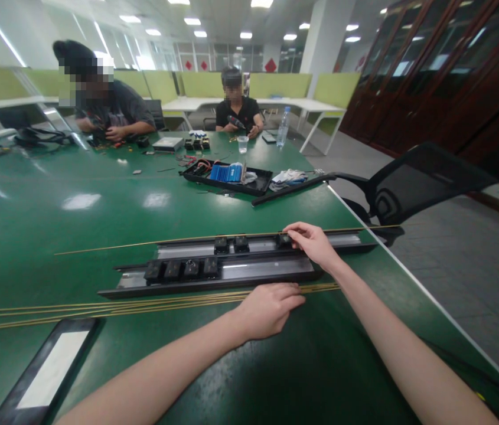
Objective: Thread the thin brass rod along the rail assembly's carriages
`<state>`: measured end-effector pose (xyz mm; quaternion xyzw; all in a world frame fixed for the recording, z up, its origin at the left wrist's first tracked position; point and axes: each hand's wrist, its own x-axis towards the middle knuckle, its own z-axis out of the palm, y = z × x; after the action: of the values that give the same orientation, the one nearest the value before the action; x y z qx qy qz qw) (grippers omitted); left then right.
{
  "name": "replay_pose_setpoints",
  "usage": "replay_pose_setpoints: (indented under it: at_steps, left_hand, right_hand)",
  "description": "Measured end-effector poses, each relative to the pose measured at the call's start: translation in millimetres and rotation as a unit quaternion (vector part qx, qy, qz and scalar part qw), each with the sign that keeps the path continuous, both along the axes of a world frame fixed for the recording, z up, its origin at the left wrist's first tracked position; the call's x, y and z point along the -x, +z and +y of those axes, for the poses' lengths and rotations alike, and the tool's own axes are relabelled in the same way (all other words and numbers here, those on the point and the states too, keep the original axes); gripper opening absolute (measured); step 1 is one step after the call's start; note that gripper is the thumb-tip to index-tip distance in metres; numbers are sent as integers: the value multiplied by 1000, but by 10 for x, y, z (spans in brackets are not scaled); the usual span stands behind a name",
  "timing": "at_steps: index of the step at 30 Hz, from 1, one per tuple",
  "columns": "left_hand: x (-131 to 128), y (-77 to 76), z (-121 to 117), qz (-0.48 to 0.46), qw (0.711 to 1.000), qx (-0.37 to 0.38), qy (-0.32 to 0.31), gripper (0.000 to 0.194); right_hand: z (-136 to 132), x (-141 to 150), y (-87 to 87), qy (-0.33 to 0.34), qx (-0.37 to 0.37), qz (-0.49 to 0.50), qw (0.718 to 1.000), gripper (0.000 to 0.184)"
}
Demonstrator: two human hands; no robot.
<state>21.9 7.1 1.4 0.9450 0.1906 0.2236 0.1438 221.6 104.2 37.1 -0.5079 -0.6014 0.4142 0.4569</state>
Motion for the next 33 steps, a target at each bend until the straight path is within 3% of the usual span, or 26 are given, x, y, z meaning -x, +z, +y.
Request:
replay_pose_setpoints:
  at_steps: [33]
  left_hand:
    - [-2, -24, 9, -7, 1000, -17, -2, 26]
  right_hand:
    - [-14, -170, 114, -15, 14, -22, 1000, 47]
